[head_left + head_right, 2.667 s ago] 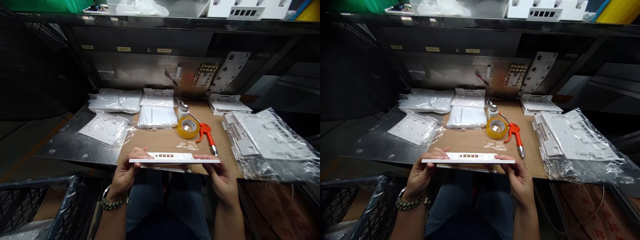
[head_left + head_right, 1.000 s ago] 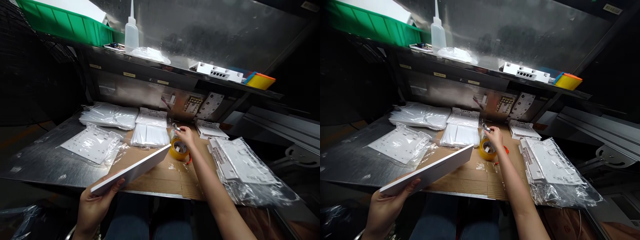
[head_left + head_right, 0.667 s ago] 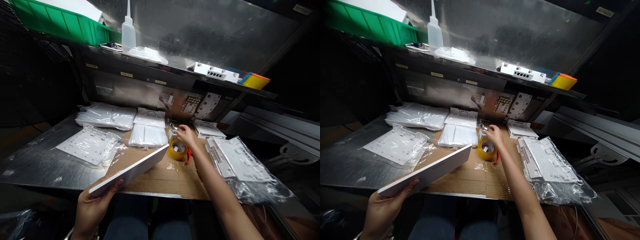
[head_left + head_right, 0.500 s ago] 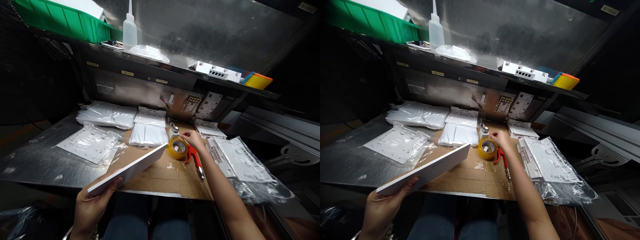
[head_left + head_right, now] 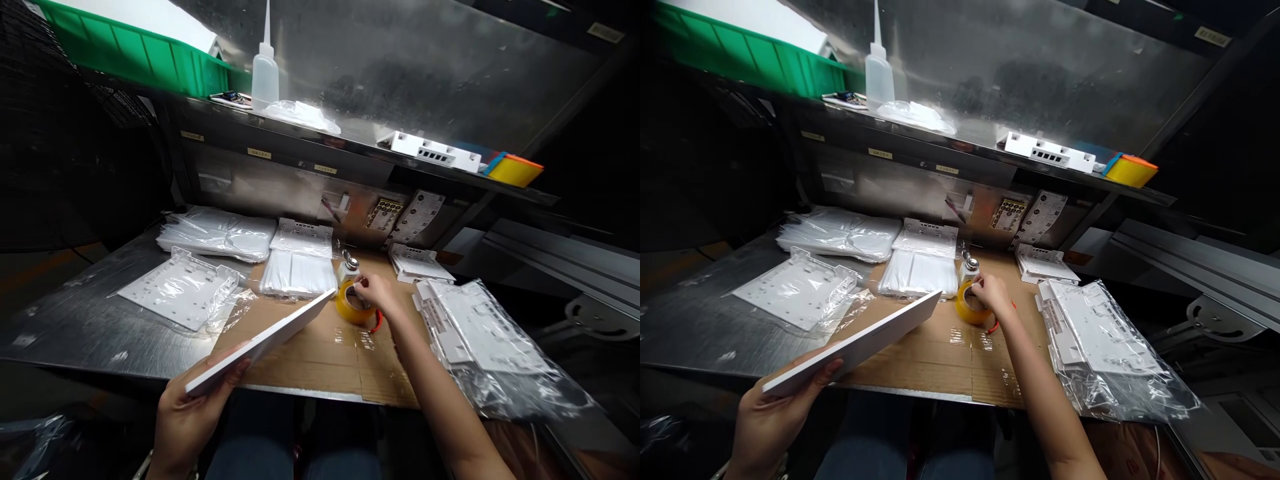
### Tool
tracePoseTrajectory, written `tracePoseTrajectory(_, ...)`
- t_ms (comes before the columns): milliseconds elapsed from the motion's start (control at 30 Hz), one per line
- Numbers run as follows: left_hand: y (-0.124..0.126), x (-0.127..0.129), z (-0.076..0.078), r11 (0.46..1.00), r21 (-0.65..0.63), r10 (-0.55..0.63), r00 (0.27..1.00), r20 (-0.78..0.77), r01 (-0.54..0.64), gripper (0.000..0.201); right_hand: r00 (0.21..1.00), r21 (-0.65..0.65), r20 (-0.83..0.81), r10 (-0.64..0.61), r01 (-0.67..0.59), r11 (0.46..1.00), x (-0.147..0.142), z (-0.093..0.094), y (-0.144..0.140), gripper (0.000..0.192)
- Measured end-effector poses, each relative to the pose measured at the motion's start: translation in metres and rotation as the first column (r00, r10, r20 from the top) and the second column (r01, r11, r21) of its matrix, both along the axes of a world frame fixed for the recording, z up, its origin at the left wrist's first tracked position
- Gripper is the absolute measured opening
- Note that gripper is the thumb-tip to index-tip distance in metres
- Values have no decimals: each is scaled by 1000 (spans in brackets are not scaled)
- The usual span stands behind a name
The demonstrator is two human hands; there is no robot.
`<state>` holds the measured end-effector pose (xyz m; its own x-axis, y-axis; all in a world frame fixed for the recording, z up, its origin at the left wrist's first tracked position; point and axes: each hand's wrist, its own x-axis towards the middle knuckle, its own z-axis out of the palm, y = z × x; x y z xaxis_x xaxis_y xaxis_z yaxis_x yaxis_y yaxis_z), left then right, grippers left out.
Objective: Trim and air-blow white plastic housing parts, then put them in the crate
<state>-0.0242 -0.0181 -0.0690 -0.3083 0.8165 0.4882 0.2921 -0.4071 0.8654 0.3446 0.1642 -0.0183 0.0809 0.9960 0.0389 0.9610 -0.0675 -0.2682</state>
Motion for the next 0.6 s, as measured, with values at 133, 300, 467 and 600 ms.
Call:
tracePoseTrajectory(133, 1, 4, -1, 999, 10, 32, 999, 9, -32, 25, 1000, 163, -18, 22, -18, 986, 10, 25, 13, 35)
tracePoseTrajectory(300, 0, 6, 2, 996, 66, -61, 996, -58, 64, 29, 1000, 179, 13, -26, 24, 984, 8, 33, 37, 35)
tracePoseTrajectory(467, 0, 4, 15, 983, 133, -108, 983, -148, 128, 32, 998, 159, 57, 18, -27, 987, -1, 32, 48, 15)
tracePoseTrajectory(600, 2, 8, 24, 972, 176, -117, 972, -204, 154, 38, 997, 187, 51, 52, -60, 981, -7, 32, 49, 17)
